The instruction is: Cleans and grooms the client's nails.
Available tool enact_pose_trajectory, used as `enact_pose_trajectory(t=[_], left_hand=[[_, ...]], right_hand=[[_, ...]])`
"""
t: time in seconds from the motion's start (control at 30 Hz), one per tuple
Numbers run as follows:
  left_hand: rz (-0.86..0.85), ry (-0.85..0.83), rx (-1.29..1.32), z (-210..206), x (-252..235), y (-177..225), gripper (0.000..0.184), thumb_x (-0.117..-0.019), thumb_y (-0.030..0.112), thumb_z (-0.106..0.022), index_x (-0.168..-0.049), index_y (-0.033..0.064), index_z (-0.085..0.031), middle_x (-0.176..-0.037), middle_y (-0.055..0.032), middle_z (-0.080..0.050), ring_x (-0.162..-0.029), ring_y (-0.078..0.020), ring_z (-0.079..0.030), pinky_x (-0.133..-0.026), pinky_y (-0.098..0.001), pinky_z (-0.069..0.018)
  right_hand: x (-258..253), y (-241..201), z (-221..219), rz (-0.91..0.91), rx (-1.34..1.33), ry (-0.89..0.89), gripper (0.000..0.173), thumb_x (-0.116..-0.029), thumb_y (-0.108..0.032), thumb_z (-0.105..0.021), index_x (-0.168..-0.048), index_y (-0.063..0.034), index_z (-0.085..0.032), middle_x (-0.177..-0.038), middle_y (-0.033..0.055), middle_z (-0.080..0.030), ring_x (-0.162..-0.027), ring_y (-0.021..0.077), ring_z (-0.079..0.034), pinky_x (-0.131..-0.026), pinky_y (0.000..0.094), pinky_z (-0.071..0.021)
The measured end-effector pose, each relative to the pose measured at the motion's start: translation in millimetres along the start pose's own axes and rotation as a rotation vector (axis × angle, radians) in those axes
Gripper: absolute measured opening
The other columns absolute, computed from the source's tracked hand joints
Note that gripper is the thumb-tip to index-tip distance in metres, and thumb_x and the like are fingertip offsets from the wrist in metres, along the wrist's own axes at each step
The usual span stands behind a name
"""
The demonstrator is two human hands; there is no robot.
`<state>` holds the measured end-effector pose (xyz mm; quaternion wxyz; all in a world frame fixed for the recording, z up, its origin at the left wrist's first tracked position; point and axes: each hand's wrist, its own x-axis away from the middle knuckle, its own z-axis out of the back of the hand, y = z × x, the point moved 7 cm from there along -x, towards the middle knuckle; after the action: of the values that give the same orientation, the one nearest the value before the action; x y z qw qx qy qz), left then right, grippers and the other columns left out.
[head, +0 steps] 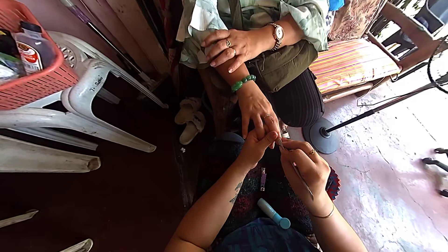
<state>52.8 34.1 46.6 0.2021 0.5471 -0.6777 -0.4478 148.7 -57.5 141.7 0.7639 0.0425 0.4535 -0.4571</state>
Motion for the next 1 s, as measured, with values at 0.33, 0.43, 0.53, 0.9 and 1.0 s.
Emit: enact_pose_trajectory(t=[0.33,0.43,0.53,0.9,1.0], left_hand=[[-0.061,0.072,-0.144,20,8,-1,0.017,-0.0973,0.031,-0.068,-0.099,0.0148,-0.07,-0.091,0.0055,-0.071,-0.086,-0.0055,-0.066,-0.082,-0.0273,-0.0563],[-0.11,0.011,-0.158,18,3,4,0.017,-0.0956,0.037,-0.069,-0.103,0.0222,-0.072,-0.1,0.0072,-0.072,-0.094,-0.0074,-0.068,-0.085,-0.027,-0.0575],[-0.212,-0.105,-0.198,15,-8,20,0.018,-0.1043,0.029,-0.058,-0.104,0.0151,-0.069,-0.099,0.0024,-0.073,-0.095,-0.0123,-0.07,-0.09,-0.0318,-0.0573],[-0.229,-0.069,-0.231,15,2,29,0.018,-0.1002,0.036,-0.063,-0.108,0.0229,-0.072,-0.107,0.0121,-0.074,-0.106,-0.0024,-0.068,-0.101,-0.0259,-0.0519],[-0.231,-0.087,-0.184,11,-4,30,0.02,-0.1036,0.024,-0.058,-0.104,0.0081,-0.07,-0.1,0.0008,-0.075,-0.101,-0.0106,-0.071,-0.1,-0.0294,-0.0535]], right_hand=[[-2,-3,-11,-0.071,-0.067,-0.072,0.013,-0.0933,-0.002,-0.065,-0.083,-0.0029,-0.073,-0.102,0.0123,-0.076,-0.102,0.0199,-0.074,-0.085,0.0307,-0.0619],[-2,-4,-14,-0.087,-0.073,-0.043,0.01,-0.0922,0.0,-0.065,-0.087,-0.0027,-0.073,-0.103,0.0129,-0.075,-0.099,0.0228,-0.073,-0.083,0.0366,-0.062],[-6,-6,-18,-0.057,-0.038,-0.044,0.01,-0.0913,0.004,-0.065,-0.092,-0.0008,-0.074,-0.101,0.0162,-0.075,-0.095,0.0275,-0.074,-0.077,0.0407,-0.0618],[-11,-4,-22,-0.027,-0.083,-0.071,0.011,-0.0934,0.002,-0.062,-0.091,0.0004,-0.072,-0.095,0.0182,-0.072,-0.089,0.0307,-0.073,-0.071,0.0419,-0.0592],[-12,-6,-18,-0.043,-0.093,-0.092,0.012,-0.0944,0.002,-0.06,-0.091,0.0007,-0.072,-0.095,0.0178,-0.072,-0.087,0.0298,-0.072,-0.069,0.0413,-0.0591]])
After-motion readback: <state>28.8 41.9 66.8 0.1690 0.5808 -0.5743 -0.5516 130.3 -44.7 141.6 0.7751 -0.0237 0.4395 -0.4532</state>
